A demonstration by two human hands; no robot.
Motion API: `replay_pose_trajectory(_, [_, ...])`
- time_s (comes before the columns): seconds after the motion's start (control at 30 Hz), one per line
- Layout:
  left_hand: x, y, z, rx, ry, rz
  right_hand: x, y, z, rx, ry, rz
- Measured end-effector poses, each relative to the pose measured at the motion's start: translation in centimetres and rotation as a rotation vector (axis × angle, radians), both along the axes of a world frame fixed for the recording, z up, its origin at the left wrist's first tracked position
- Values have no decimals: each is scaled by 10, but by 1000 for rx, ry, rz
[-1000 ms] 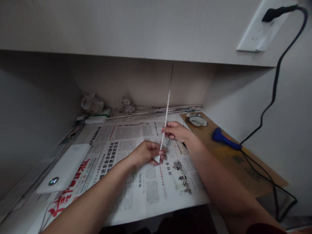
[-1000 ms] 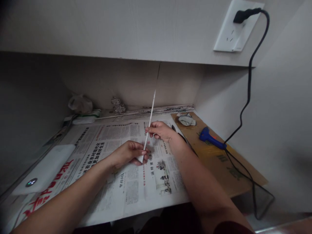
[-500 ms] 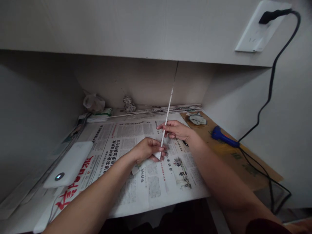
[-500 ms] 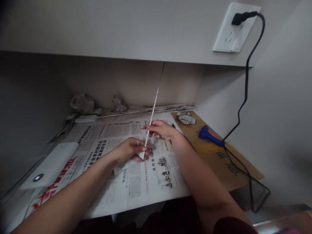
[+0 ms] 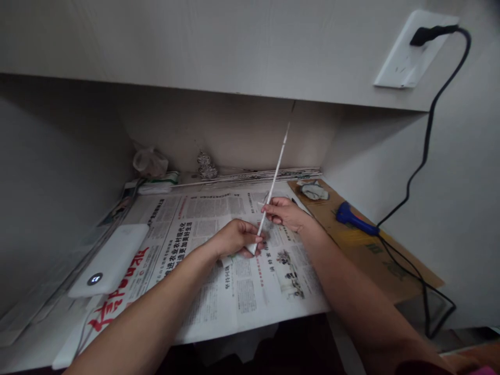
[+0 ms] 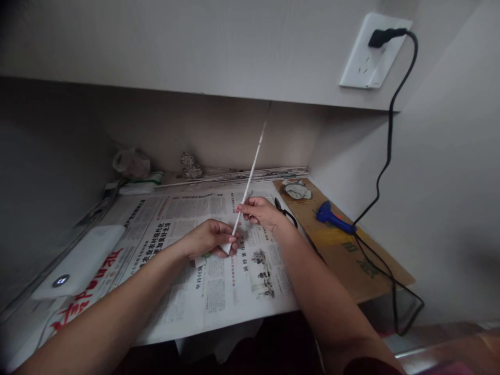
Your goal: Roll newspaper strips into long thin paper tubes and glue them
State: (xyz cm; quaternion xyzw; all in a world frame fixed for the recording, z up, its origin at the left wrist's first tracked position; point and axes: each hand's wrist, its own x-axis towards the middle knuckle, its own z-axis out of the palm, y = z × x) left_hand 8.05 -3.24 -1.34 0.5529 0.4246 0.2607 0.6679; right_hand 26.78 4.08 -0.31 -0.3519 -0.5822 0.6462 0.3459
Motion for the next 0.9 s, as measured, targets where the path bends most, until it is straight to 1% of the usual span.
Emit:
replay_pose_trajectory(0.03, [0, 0, 0, 0, 7, 2, -1, 0, -1, 3, -3, -20])
replay_pose_trajectory(0.07, [0, 1, -1, 1, 9, 4, -1, 0, -2, 1, -1, -10])
replay_pose_trajectory(0.17, [-1, 1, -1, 6, -3, 3, -2, -1, -3, 2, 23, 88])
replay_pose_trajectory(0.2, [-1, 2, -2, 8, -4, 3, -2, -1, -3, 9, 30, 94])
replay_pose_trajectory(0.37, [-2, 2, -2, 15, 0, -34, -4, -1, -5, 35, 27, -70])
replay_pose_trajectory(0.4, [-2, 2, -2, 14, 2, -38, -4, -2, -5, 31, 37, -64])
replay_pose_trajectory(0.53, [-2, 1, -2, 4, 0, -49, -3, -4, -2, -14, 91, 53])
replay_pose_trajectory(0.57, [-2, 0, -1, 1, -4, -56, -3, -3, -2, -21, 99, 50])
replay_pose_trajectory(0.67, [-1, 0, 0, -7, -6, -68, -3, -1, -3, -25, 99, -47])
replay_pose_trajectory(0.73, [0, -1, 0, -11, -1, -67, -2, -1, -3, -39, 98, -79])
replay_pose_trajectory(0.83, [0, -1, 1, -18, 8, -59, -1, -2, -1, -61, 120, 0])
replay_pose_trajectory(0.9, [-1, -1, 1, -21, 14, -57, 0, -2, -1, -46, 117, 25])
